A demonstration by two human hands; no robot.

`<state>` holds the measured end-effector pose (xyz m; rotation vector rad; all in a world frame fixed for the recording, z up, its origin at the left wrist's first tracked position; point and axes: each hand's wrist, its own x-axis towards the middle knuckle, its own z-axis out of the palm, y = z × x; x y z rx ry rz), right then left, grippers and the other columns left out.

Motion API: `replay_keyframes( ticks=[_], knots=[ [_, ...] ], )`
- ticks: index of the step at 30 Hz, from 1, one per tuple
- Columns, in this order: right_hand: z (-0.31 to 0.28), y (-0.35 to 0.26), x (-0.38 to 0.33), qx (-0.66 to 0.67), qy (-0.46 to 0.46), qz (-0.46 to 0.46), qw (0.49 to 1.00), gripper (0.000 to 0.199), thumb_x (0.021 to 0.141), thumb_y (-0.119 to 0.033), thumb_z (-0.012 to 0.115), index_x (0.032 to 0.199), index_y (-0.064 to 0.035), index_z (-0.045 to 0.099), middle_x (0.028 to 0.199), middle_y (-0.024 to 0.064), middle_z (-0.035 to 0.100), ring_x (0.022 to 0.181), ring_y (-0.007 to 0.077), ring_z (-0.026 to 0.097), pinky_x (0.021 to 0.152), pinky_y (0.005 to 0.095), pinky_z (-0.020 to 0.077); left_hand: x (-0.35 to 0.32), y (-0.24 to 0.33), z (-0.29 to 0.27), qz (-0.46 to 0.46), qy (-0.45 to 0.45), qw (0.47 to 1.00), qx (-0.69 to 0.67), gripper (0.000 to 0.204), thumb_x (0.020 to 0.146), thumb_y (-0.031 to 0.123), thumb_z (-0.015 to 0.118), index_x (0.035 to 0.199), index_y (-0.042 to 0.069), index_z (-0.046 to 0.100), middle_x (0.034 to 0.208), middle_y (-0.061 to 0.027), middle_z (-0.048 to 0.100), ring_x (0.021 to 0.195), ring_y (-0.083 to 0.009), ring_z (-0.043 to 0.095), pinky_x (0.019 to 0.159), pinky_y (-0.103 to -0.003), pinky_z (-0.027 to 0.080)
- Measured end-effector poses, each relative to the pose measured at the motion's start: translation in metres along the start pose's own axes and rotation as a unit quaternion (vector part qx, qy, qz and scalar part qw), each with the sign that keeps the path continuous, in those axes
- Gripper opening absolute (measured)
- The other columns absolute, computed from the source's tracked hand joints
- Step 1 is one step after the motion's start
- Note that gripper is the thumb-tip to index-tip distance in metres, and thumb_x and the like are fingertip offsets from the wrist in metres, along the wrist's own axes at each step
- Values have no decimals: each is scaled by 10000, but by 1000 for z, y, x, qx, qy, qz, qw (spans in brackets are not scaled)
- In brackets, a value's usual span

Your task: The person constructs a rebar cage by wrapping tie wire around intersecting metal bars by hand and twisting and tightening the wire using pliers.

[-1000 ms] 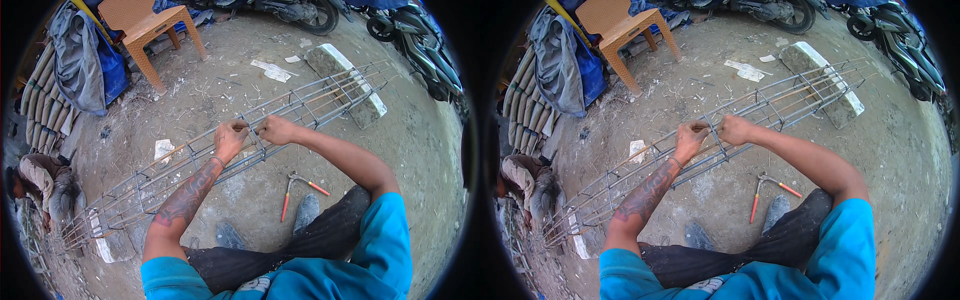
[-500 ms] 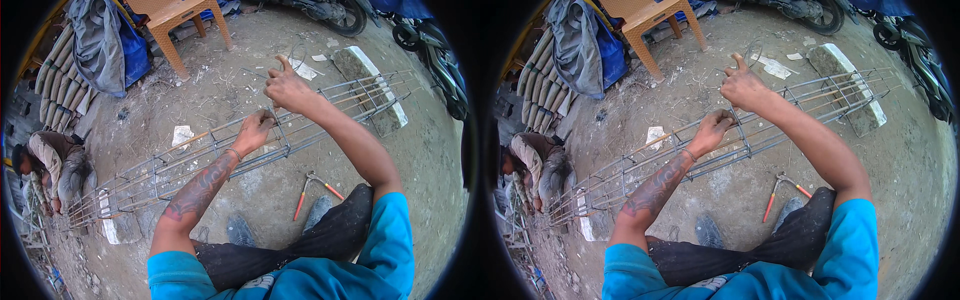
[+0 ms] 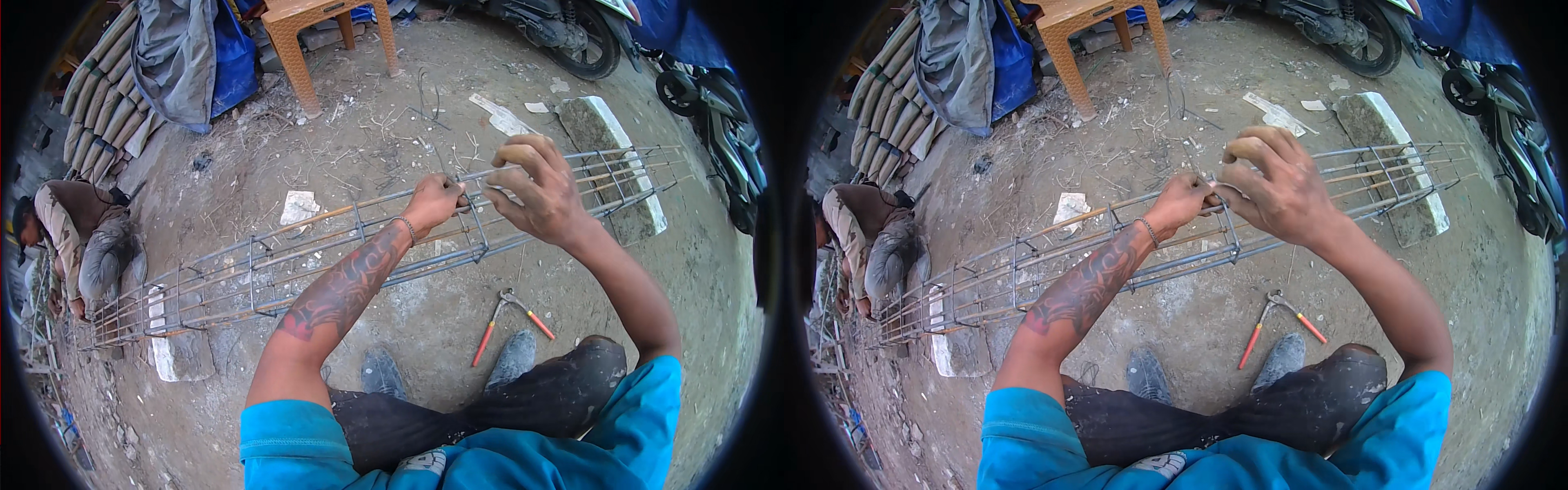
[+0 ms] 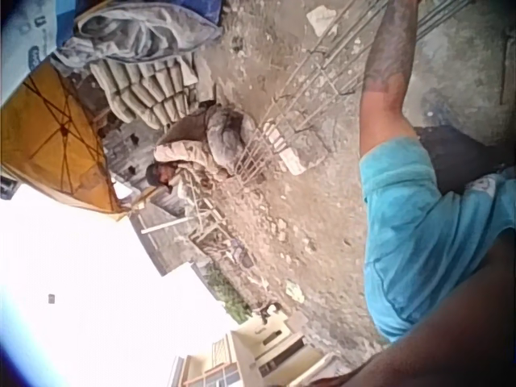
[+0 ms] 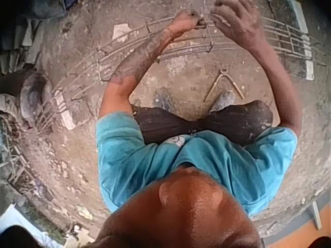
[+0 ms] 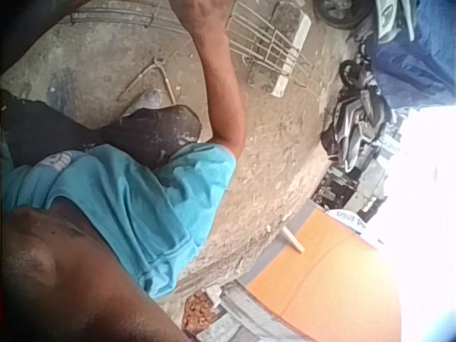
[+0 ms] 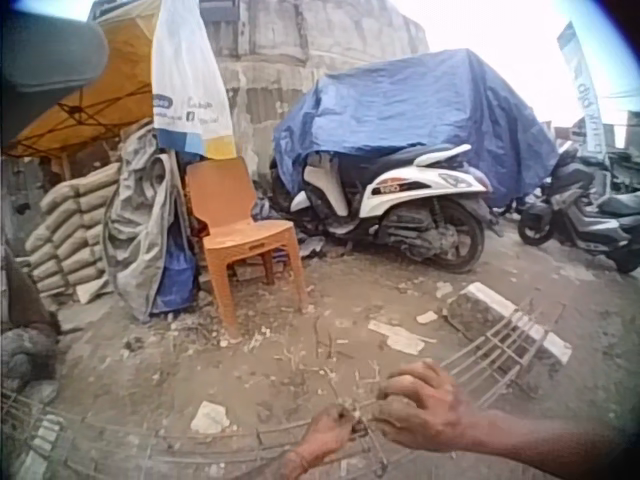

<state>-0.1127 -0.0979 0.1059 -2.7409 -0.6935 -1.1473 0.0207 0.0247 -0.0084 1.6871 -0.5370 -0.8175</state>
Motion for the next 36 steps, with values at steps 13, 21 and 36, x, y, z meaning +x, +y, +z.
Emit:
replay_keyframes(
  ticks=[13, 21, 36],
  knots=[
    [44, -84, -397, 39, -392, 542, 742, 382, 734, -265, 689, 1025, -54, 562, 983, 160, 569, 946, 341, 561, 803, 438, 458, -7, 18, 5, -85, -26, 994, -70, 222, 922, 198, 533, 940, -24, 549, 887, -109, 595, 867, -198, 620, 833, -296, 492],
    [46, -61, -395, 18, -397, 434, 808, 316, 768, -249, 600, 931, 14, 534, 905, 184, 605, 861, 329, 608, 734, 414, 497, -6, 14, 4, -74, 16, 993, -89, 194, 924, 179, 528, 905, -12, 552, 864, -99, 590, 841, -206, 629, 824, -331, 514],
    [123, -137, -306, 365, -88, 664, 647, 536, 736, -356, 710, 1109, 8, 584, 923, 163, 644, 928, 280, 615, 842, 352, 463, -10, 3, -11, -69, 6, 991, -119, 222, 926, 185, 524, 912, -35, 542, 887, -141, 611, 852, -243, 648, 821, -335, 516]
  ],
)
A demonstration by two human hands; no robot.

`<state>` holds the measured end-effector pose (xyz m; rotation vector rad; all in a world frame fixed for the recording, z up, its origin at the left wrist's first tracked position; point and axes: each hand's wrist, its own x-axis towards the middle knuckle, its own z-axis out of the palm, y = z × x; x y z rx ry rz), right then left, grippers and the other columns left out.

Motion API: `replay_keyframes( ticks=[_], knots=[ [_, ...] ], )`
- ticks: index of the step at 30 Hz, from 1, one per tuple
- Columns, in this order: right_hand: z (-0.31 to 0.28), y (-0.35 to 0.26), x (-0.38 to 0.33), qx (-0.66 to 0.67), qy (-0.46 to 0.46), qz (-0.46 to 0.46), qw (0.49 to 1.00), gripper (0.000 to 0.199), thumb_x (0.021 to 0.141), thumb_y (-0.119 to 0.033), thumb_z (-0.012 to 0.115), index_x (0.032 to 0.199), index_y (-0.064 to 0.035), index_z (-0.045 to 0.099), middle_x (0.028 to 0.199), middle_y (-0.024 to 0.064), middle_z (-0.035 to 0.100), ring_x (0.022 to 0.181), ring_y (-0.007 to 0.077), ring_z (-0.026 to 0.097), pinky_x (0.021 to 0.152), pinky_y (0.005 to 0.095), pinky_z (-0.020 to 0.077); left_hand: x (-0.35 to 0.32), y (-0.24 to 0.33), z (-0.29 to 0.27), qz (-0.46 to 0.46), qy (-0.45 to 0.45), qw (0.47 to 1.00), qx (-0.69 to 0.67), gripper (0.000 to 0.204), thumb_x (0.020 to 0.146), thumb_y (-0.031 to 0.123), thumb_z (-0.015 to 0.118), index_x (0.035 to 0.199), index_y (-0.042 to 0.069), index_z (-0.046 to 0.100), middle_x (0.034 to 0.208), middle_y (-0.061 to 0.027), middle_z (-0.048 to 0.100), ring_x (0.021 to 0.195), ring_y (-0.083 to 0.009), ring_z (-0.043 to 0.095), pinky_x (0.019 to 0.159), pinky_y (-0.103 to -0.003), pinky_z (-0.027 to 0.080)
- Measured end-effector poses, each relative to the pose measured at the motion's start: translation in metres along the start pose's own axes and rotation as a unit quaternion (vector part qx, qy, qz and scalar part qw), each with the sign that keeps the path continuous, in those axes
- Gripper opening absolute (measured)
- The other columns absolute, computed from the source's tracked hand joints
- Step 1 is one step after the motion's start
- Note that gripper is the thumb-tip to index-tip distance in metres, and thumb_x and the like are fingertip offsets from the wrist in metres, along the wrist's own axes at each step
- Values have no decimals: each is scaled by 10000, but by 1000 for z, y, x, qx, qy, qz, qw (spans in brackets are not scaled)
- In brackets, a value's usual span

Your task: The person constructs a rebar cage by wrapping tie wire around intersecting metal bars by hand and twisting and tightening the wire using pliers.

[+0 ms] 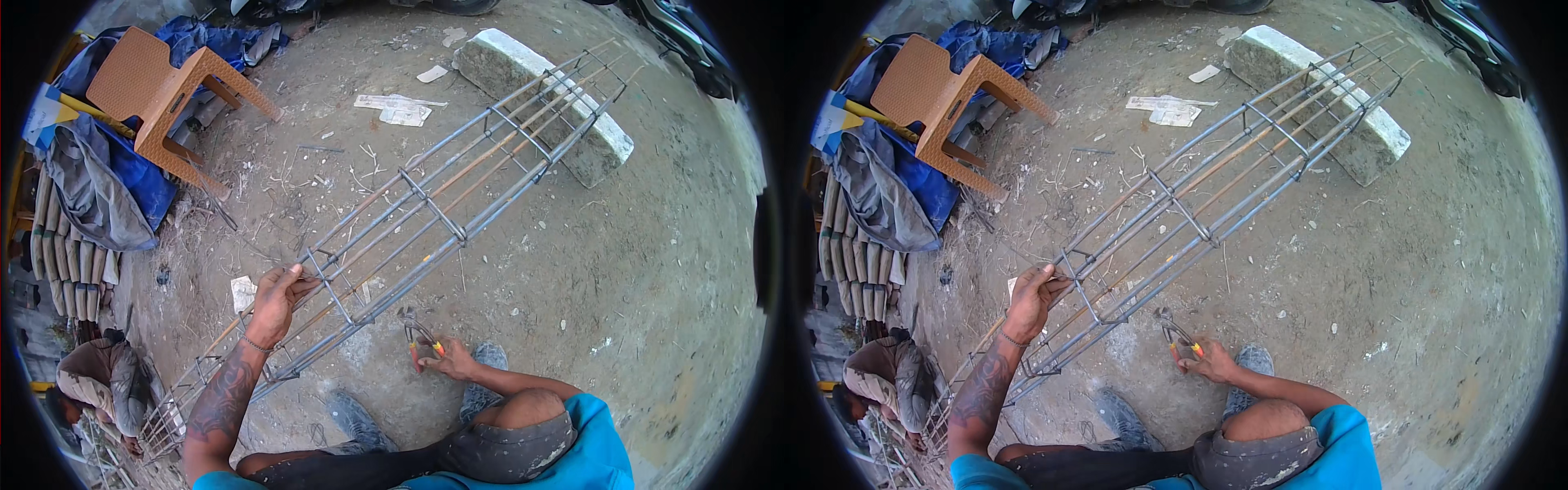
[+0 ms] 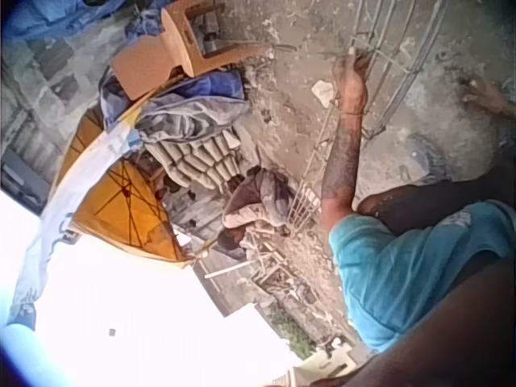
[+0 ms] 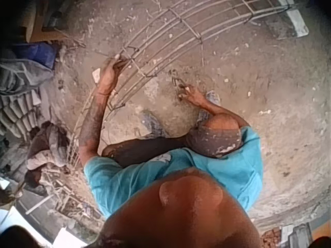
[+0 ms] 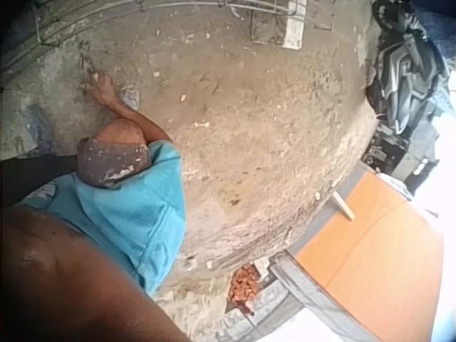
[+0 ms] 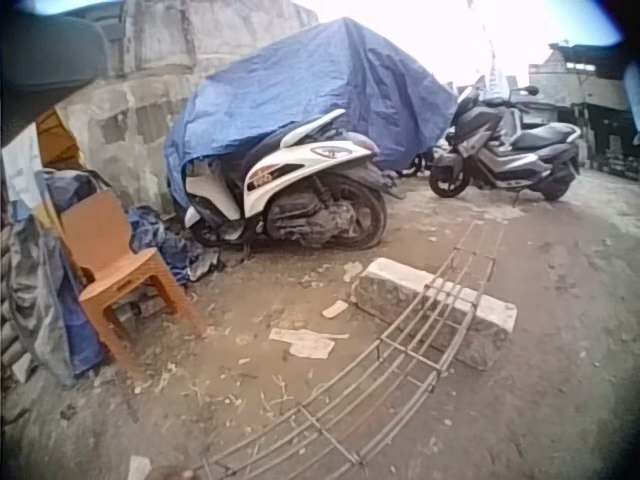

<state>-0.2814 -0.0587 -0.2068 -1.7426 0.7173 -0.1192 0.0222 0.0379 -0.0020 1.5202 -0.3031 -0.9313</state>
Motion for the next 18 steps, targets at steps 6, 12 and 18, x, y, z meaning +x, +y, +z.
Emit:
replay_keyframes(
  ticks=[6, 12, 18],
  knots=[
    [-2, -9, 8, 138, -197, 75, 968, 391, 841, -206, 610, 1152, 26, 554, 953, 103, 644, 865, 171, 608, 817, 307, 469, 8, 5, 19, -14, -35, 999, 7, 248, 925, 210, 530, 943, -36, 539, 922, -136, 609, 907, -238, 635, 851, -326, 489],
    [-59, -39, -28, 378, -102, 158, 907, 100, 869, -18, 513, 940, 49, 489, 928, 156, 565, 924, 337, 631, 860, 453, 523, 7, -1, 10, 32, -63, 998, 3, 281, 933, 218, 509, 950, -58, 561, 927, -141, 614, 903, -211, 636, 830, -305, 483],
    [-177, -181, -43, -67, 41, 115, 990, 154, 888, -60, 482, 1000, 44, 499, 891, 149, 598, 883, 271, 650, 773, 383, 552, 19, -16, 9, 82, -60, 994, 35, 284, 922, 177, 510, 930, -100, 570, 890, -142, 625, 830, -194, 635, 759, -294, 515]
  ],
)
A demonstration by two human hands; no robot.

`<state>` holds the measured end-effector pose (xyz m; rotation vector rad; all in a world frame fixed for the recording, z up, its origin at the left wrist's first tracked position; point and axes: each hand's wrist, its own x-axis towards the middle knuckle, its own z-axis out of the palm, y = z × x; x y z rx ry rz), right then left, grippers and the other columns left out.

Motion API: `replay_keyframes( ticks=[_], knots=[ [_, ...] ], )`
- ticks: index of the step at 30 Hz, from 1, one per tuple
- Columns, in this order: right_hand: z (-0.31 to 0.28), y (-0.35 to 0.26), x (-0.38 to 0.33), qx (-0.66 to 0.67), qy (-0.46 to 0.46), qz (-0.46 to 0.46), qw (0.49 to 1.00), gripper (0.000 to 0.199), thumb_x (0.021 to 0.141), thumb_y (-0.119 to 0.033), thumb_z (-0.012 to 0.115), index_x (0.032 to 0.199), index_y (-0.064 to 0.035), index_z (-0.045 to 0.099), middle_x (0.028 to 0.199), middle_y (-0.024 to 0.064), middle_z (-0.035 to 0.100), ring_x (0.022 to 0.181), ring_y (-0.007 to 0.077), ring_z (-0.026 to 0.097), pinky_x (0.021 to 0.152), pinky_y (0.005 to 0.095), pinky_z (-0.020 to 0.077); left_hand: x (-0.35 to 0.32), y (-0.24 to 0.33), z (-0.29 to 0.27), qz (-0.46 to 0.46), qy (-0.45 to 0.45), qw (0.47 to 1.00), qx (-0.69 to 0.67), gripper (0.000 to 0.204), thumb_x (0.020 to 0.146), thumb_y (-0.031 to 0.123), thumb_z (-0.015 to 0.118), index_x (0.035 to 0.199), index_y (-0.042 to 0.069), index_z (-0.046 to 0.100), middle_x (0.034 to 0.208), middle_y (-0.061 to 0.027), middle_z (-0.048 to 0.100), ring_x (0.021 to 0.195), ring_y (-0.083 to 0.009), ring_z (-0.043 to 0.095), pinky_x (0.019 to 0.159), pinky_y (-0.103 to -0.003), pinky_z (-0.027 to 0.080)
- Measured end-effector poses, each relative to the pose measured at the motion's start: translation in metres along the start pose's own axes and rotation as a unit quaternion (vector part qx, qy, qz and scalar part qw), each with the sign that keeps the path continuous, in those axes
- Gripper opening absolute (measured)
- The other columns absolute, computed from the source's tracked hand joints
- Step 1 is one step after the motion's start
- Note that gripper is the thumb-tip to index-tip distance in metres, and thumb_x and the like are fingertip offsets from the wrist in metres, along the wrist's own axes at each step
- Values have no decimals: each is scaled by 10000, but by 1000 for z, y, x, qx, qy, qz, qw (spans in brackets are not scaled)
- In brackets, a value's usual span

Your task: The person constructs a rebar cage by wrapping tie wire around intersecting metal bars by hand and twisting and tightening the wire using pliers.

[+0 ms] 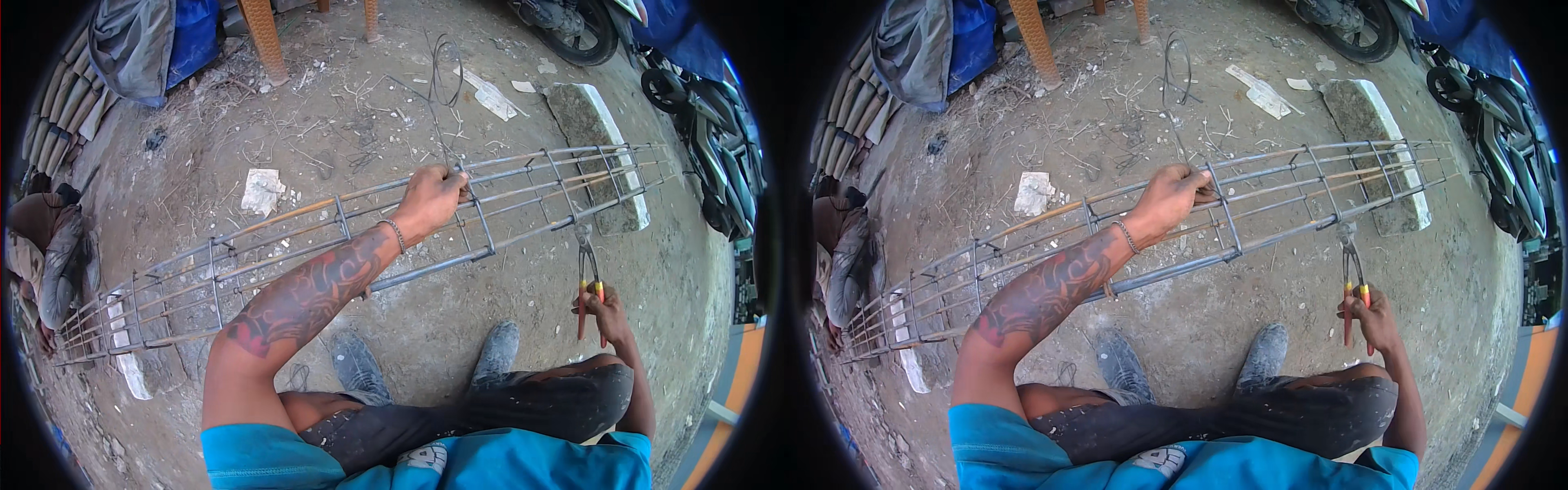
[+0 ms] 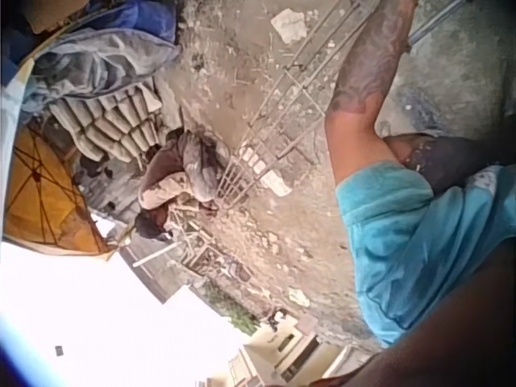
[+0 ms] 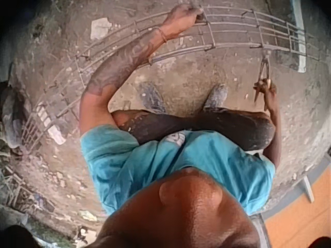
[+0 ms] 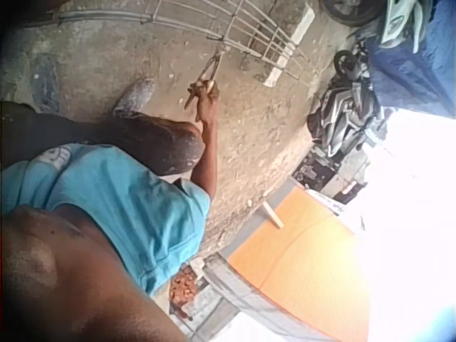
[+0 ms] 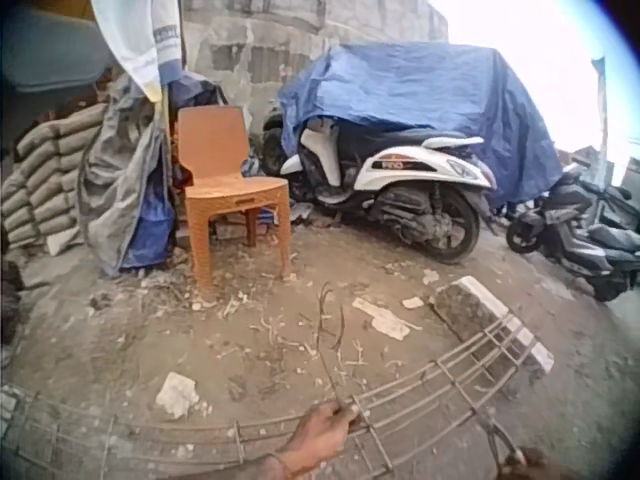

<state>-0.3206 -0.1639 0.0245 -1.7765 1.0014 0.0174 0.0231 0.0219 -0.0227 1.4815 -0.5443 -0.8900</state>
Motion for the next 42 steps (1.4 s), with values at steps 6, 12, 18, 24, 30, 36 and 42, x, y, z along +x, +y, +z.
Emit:
replay_keyframes(
  ticks=[6, 12, 18, 24, 30, 36, 42],
  knots=[
    [12, -169, 11, 82, -171, 107, 976, 134, 909, -93, 482, 952, 33, 496, 924, 195, 622, 880, 322, 651, 809, 410, 532, 8, -14, -1, 8, 24, 999, 20, 267, 907, 154, 514, 878, -104, 577, 862, -145, 626, 767, -183, 627, 719, -292, 527],
    [53, -243, 29, -68, -328, 247, 909, 351, 930, -170, 356, 1023, 141, 490, 1070, 322, 578, 1014, 400, 594, 924, 469, 444, 5, -3, 3, 18, 35, 997, 72, 310, 847, 198, 530, 786, -99, 592, 746, -160, 628, 703, -199, 609, 657, -345, 481],
    [70, -263, 43, -65, -345, 297, 888, 456, 881, -191, 342, 1041, 197, 521, 1096, 337, 560, 1057, 417, 567, 954, 475, 420, 1, 1, 1, 27, 37, 996, 75, 348, 812, 234, 517, 702, -90, 582, 644, -199, 584, 647, -246, 589, 635, -396, 446],
    [85, -282, 53, -68, -337, 348, 872, 473, 858, -191, 350, 1028, 221, 509, 1094, 348, 554, 1066, 427, 559, 975, 485, 404, -2, 1, 2, 43, 45, 995, 73, 349, 802, 231, 508, 686, -91, 573, 613, -228, 549, 623, -295, 586, 646, -419, 447],
    [93, -304, 69, -126, -339, 368, 857, 368, 856, -189, 378, 896, 125, 565, 919, 305, 621, 917, 426, 625, 899, 499, 474, -5, 11, -7, -6, -9, 998, 65, 320, 810, 243, 528, 756, -65, 597, 880, -283, 613, 907, -411, 602, 816, -431, 469],
    [88, -311, 89, -138, -298, 409, 851, 188, 866, -172, 413, 776, -26, 490, 860, 212, 635, 837, 320, 654, 798, 471, 516, -5, 11, -6, -12, -17, 998, 64, 307, 809, 241, 529, 779, -58, 594, 915, -272, 615, 937, -398, 597, 826, -424, 466],
    [109, -324, 74, -239, -256, 429, 833, 192, 893, -185, 423, 936, -10, 489, 948, 213, 619, 778, 253, 646, 724, 420, 522, -3, 8, -3, -26, -13, 999, 30, 294, 792, 235, 533, 778, -53, 595, 919, -265, 621, 942, -406, 594, 829, -427, 466]
  ],
)
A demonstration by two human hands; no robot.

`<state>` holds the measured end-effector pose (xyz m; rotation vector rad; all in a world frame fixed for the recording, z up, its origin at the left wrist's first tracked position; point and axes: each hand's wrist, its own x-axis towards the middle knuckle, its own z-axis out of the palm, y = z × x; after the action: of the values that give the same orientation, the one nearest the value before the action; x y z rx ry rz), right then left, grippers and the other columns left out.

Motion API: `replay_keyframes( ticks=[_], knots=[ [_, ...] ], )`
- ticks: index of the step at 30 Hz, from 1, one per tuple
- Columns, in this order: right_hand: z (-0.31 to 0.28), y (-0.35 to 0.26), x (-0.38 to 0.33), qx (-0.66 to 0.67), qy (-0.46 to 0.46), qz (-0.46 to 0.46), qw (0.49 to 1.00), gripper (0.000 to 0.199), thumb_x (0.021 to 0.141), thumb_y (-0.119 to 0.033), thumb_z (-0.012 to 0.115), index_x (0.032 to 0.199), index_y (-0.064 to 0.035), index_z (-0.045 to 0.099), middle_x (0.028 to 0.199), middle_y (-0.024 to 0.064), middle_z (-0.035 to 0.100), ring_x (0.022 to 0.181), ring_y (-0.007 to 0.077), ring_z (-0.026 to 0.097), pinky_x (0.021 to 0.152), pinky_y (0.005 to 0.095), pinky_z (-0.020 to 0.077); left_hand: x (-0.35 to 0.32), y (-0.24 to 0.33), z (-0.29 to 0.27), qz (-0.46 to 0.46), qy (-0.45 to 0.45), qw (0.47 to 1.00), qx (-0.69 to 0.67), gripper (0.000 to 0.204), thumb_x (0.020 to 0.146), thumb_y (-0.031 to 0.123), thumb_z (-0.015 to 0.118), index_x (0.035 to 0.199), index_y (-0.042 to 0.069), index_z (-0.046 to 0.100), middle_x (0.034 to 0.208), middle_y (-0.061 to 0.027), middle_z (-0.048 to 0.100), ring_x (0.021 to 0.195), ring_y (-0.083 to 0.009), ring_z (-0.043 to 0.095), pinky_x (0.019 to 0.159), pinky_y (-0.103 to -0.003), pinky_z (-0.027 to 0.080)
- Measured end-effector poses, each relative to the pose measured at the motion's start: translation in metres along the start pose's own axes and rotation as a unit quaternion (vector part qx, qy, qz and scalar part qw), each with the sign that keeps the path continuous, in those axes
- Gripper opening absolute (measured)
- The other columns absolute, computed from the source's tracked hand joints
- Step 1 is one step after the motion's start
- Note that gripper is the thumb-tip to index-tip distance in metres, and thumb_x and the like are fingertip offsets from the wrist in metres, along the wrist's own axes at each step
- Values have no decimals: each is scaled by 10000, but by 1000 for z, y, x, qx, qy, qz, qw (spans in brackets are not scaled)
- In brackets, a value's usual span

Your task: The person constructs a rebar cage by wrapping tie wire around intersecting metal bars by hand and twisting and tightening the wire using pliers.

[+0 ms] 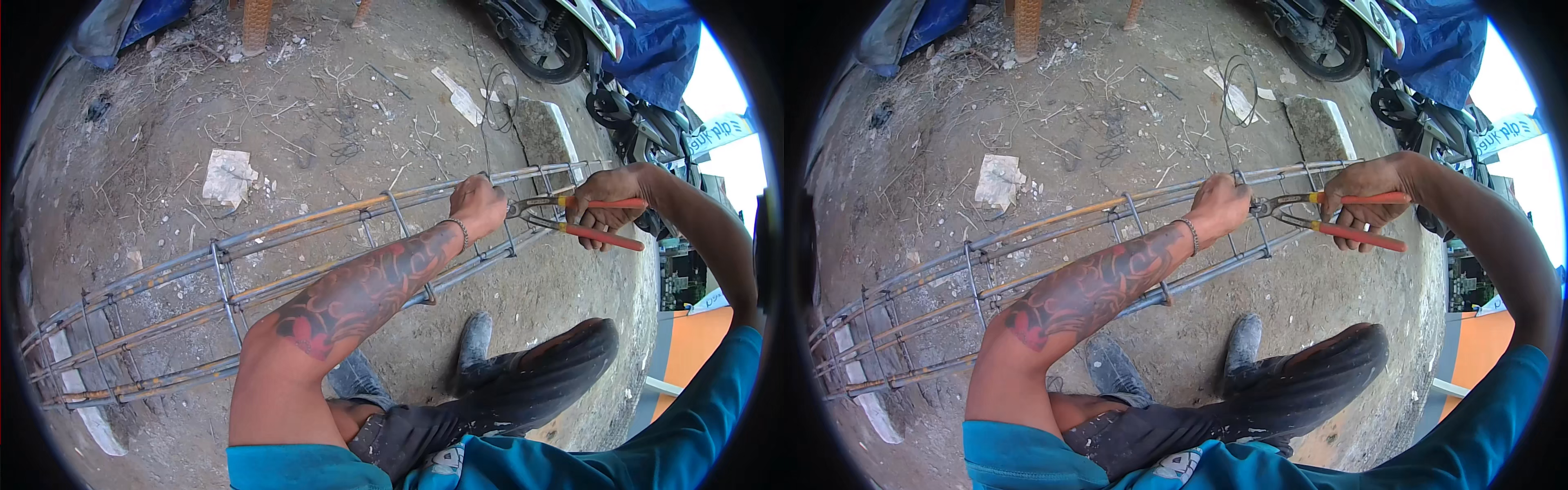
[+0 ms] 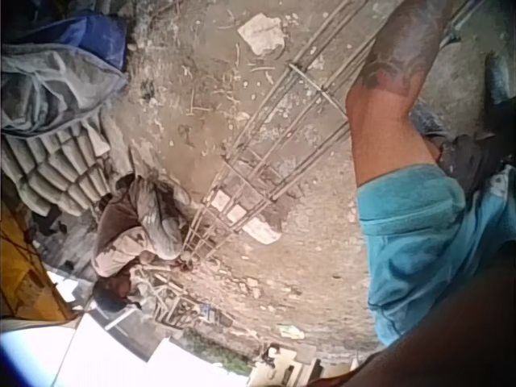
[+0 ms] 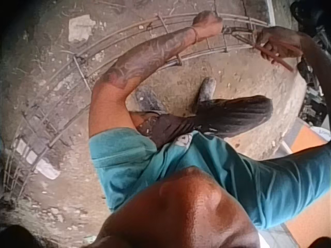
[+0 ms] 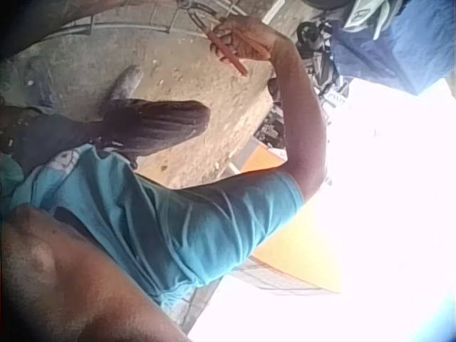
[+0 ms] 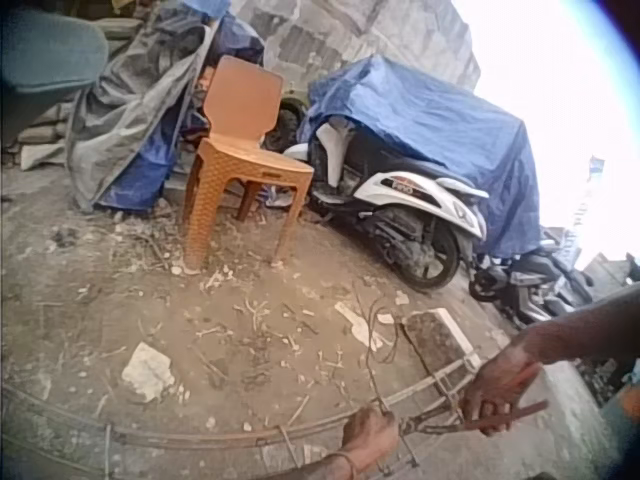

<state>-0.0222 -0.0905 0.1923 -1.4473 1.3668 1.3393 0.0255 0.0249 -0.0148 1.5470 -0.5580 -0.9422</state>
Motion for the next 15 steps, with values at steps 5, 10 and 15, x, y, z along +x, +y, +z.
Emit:
replay_keyframes(
  ticks=[5, 10, 15],
  knots=[
    [19, -2, -5, -58, 18, 57, 997, 245, 882, -149, 452, 1052, 23, 499, 838, 160, 618, 758, 264, 648, 703, 428, 522, 1, 0, 1, 29, -6, 999, 34, 271, 776, 216, 537, 781, -47, 601, 896, -261, 627, 916, -411, 602, 811, -431, 473],
    [53, -21, -14, -396, 199, 81, 893, 328, 880, -269, 478, 855, 43, 580, 756, 105, 611, 598, 206, 627, 527, 361, 546, 6, -12, -4, 100, -45, 991, 81, 315, 807, 228, 538, 751, -77, 597, 705, -229, 605, 684, -306, 617, 655, -402, 464],
    [66, -29, -25, -555, 283, 138, 770, 295, 817, -206, 495, 797, 52, 638, 802, 161, 645, 672, 244, 656, 642, 354, 552, -3, 8, -26, 89, -156, 982, 63, 307, 818, 244, 600, 877, -53, 650, 795, -133, 650, 715, -193, 589, 683, -335, 465]
  ],
)
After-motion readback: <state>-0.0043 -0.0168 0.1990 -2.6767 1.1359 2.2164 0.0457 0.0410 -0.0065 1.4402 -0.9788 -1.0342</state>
